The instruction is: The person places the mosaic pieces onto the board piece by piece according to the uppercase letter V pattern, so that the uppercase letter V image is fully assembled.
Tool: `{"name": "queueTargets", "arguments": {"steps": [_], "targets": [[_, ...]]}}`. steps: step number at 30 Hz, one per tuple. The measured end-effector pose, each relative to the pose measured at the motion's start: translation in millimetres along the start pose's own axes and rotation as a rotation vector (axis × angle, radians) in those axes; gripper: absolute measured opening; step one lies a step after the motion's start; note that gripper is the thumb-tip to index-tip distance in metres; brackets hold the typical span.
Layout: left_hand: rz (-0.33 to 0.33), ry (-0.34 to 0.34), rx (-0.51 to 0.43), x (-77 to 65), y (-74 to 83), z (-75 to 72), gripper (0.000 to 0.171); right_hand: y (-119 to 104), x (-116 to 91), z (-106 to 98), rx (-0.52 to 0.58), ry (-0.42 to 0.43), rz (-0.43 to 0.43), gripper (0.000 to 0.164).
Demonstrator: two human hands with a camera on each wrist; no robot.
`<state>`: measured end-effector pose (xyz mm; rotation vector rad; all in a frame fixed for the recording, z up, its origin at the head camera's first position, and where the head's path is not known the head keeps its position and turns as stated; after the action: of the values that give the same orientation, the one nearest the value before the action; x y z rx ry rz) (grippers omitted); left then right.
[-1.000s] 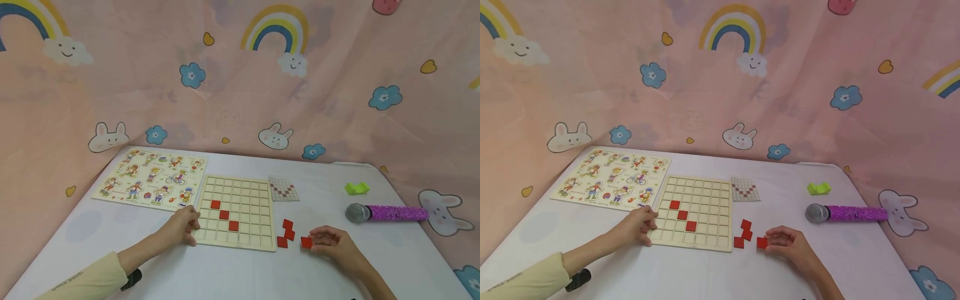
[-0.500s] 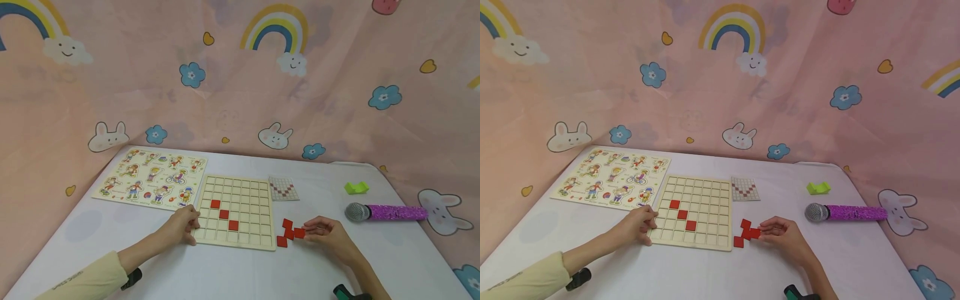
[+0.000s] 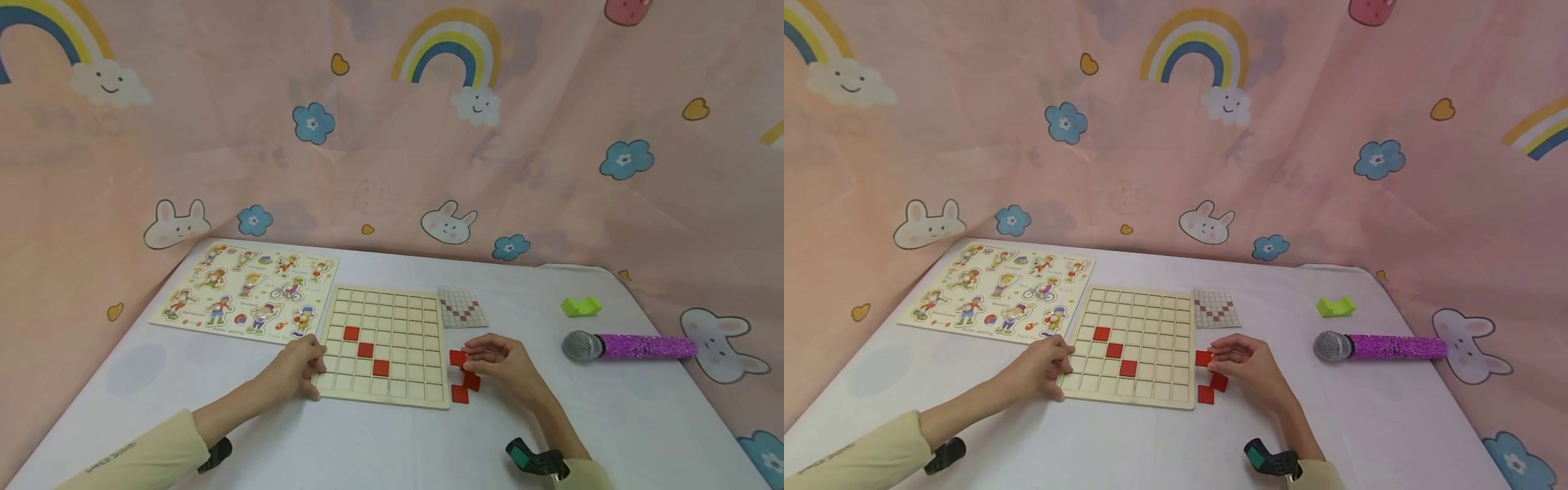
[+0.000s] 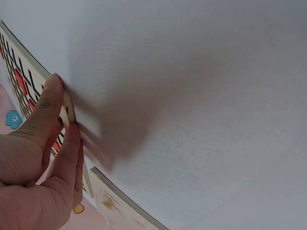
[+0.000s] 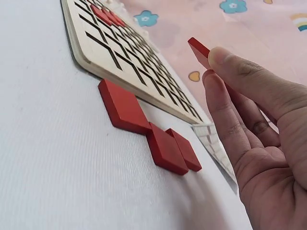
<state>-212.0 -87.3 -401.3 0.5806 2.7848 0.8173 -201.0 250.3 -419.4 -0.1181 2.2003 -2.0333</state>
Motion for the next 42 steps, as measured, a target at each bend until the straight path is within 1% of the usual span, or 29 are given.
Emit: {"name": "queueTargets", "arguments": {"steps": [8, 10, 15, 19, 26, 31, 39, 42], "targets": [[0.010, -0.009, 0.000, 0.3, 1.6, 0.8, 0.037, -0.7, 18.8, 16.1, 0.013, -0.005, -0.033, 0.040], [-0.003, -0.015, -0.001, 0.3, 0.8, 1.7, 0.037, -1.4, 24.3, 19.6, 0.011, -0.007, -0.038, 0.040], [-0.011, -0.008, 0.033, 0.2, -0.6, 2.9, 0.037, -5.1, 37.8, 27.4, 0.028, -0.009, -0.051, 0.039], [0.010, -0.006, 0.046, 0.4, -1.0, 3.2, 0.037, -10.4, 46.2, 35.1, 0.042, -0.008, -0.071, 0.038], [0.038, 0.000, 0.057, 0.4, 0.1, 2.4, 0.036, -16.9, 60.1, 51.0, 0.037, -0.014, -0.103, 0.038], [0.048, 0.002, 0.052, 0.5, 1.6, 1.2, 0.036, -17.6, 70.7, 61.0, 0.057, -0.012, -0.104, 0.039], [0.067, 0.012, 0.050, 0.1, 3.6, -1.3, 0.037, -16.5, 85.8, 79.2, 0.109, -0.035, -0.097, 0.038], [0.072, 0.011, 0.046, 0.1, 3.9, -1.4, 0.037, -15.1, 90.9, 87.1, 0.128, -0.044, -0.110, 0.038]]}}
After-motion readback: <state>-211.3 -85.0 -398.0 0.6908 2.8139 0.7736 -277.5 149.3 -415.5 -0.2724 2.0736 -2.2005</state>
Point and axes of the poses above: each hand's wrist, its own x-axis towards the middle knuckle, its own z-axis out of the palm, y = z × x, the point moved 7 cm from there along x, towards the middle knuckle, and after that the axes turned 10 degrees about x, right-handed, at the moved point
